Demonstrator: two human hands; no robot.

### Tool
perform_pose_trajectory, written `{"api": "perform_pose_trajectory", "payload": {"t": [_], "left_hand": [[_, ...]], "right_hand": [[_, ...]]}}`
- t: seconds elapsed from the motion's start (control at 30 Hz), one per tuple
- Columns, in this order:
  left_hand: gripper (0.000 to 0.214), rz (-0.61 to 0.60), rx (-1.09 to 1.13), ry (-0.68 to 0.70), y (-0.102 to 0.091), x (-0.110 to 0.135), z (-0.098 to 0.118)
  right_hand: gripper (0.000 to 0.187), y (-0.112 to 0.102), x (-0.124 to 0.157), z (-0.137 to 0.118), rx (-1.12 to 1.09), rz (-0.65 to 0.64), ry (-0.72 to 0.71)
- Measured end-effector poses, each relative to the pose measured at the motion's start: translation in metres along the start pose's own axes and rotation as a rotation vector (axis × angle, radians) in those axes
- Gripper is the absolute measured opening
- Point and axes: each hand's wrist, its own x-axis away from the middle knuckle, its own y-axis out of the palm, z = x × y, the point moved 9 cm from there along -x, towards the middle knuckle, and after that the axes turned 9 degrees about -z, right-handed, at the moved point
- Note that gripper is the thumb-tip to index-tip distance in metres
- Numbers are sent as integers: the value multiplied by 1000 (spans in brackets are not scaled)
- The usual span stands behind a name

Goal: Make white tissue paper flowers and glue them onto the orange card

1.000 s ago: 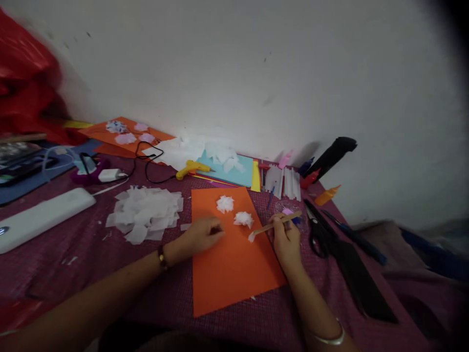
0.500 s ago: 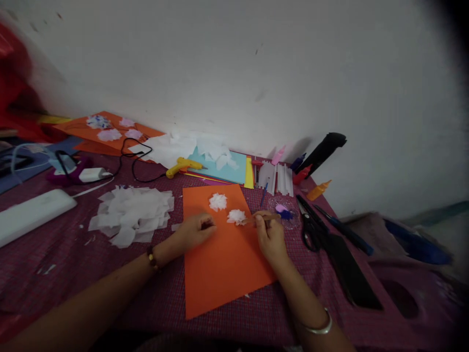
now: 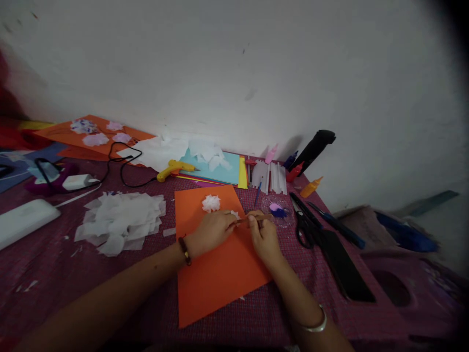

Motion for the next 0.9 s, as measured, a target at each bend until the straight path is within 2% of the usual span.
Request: {"api": "perform_pose_trajectory", "payload": {"t": [0.17, 0.43, 0.57, 0.6, 0.7, 0.77, 0.8, 0.9], "left_hand": [[19, 28, -21, -53, 7, -5, -8], [17, 35, 39, -44, 2, -3, -4], [7, 13, 30, 0, -3, 19, 15], [4, -27, -25, 19, -2, 28, 20], [12, -173, -244, 135, -1, 62, 30], [18, -221, -337, 129, -14, 88, 20], [21, -207, -358, 79, -27, 100, 8], [24, -8, -363, -152, -87, 135, -41]], "right_hand": [[28, -7, -1, 0, -60, 24, 19], [26, -23, 8, 29, -340, 182, 191], [25, -20, 9, 43, -588, 225, 271], [25, -18, 9, 48, -649, 236, 309], [24, -14, 11, 62, -792, 282, 424], [25, -8, 13, 68, -868, 281, 498], [25, -6, 14, 70, -884, 283, 522], [22, -4, 15, 71, -871, 273, 525]]}}
